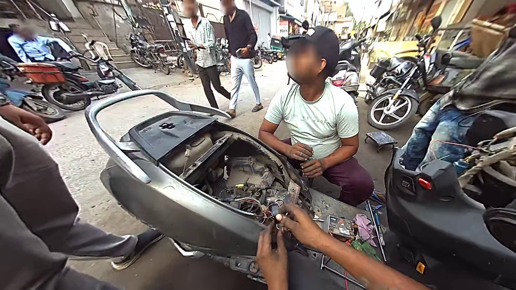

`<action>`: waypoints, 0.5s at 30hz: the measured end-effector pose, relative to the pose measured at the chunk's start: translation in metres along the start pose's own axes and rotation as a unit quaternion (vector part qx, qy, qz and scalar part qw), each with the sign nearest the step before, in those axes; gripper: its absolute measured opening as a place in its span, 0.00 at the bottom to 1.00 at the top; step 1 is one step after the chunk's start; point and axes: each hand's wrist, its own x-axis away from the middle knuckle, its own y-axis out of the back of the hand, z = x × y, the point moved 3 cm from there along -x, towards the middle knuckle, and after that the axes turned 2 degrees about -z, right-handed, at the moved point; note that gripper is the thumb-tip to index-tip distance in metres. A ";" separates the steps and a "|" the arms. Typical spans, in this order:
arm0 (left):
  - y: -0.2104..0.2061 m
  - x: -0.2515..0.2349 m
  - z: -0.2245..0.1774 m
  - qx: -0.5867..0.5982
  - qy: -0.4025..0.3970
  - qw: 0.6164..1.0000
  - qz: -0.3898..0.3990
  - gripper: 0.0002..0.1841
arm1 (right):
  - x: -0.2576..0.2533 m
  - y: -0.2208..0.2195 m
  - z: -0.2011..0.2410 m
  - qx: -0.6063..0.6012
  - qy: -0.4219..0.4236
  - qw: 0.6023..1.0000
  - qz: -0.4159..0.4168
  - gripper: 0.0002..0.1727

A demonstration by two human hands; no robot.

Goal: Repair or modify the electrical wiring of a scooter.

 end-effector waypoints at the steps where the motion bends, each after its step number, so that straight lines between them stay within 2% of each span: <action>1: 0.000 -0.002 -0.002 0.007 0.003 1.000 -0.006 0.18 | 0.000 0.002 0.000 -0.007 0.001 1.000 0.002 0.21; 4: 0.002 -0.004 -0.004 -0.006 -0.021 1.000 -0.017 0.20 | -0.002 0.005 -0.002 -0.013 -0.002 1.000 0.017 0.21; 6: 0.000 -0.003 -0.004 -0.029 -0.048 0.998 -0.006 0.17 | -0.005 0.006 -0.003 -0.024 -0.015 0.999 0.028 0.21; 10: -0.002 -0.004 -0.005 -0.012 -0.036 0.999 0.028 0.16 | -0.005 0.005 -0.006 -0.075 -0.041 0.996 0.019 0.21; 12: 0.004 -0.009 -0.006 0.014 -0.011 0.999 0.027 0.15 | -0.005 0.005 -0.006 -0.110 -0.012 0.994 0.017 0.18; 15: 0.015 -0.011 -0.008 0.006 -0.012 0.999 0.043 0.14 | 0.003 0.005 -0.001 -0.066 0.034 0.997 0.011 0.16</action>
